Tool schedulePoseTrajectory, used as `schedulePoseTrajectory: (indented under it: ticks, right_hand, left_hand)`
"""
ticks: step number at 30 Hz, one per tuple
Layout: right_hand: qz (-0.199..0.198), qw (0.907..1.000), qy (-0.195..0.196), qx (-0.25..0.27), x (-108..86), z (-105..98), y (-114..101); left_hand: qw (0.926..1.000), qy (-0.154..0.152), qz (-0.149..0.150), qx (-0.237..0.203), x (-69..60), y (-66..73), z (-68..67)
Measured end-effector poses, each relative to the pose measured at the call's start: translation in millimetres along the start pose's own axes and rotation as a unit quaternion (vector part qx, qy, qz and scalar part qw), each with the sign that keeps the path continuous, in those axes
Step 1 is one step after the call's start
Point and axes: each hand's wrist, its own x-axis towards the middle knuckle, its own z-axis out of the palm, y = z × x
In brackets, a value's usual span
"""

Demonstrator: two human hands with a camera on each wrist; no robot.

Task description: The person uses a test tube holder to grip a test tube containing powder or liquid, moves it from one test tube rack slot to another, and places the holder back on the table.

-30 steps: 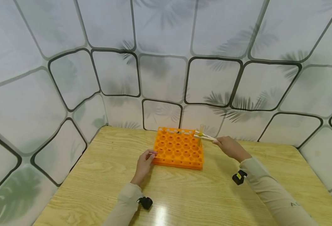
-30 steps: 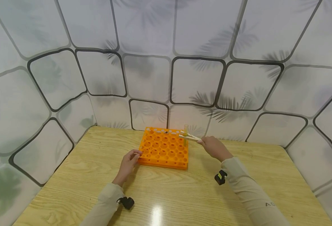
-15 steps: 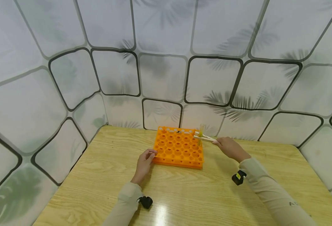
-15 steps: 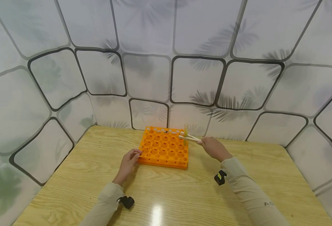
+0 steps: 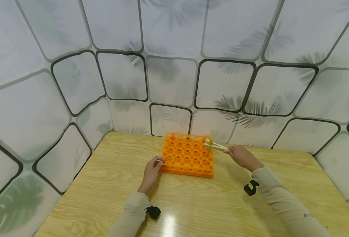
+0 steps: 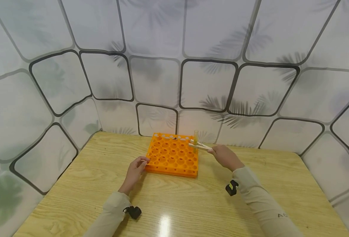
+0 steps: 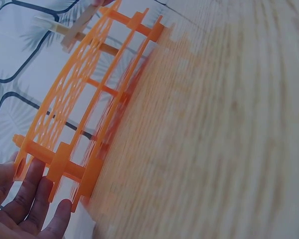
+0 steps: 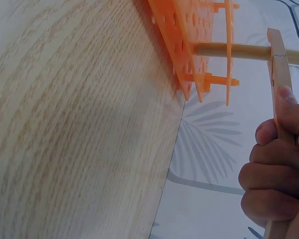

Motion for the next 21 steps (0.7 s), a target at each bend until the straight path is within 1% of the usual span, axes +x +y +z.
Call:
schedulePoseTrajectory:
  ticks: [7,12,15,16,21]
  right_hand:
    - [-0.008,0.9999,0.004,-0.007,-0.1,1.7,1.7]
    - [-0.002,1.0,0.002,0.0,-0.6,3.7,3.2]
    - [-0.002,1.0,0.0,0.001,-0.6,5.1,4.2]
    - [-0.003,1.0,0.0,-0.001,-0.5,5.6,4.5]
    - [-0.003,1.0,-0.002,-0.002,0.0,7.3,5.2]
  left_hand:
    - [1.0,-0.002,0.009,-0.004,-0.6,0.4,-0.8]
    - [0.9999,-0.002,0.016,-0.002,-1.2,-0.4,-0.6]
    - [0.9999,0.0,0.012,-0.003,-0.6,-1.4,-0.2]
    - [0.9999,-0.001,0.015,-0.001,-0.5,-1.9,-0.1]
    - [0.9999,0.0,0.008,-0.012,-0.1,-1.1,0.3]
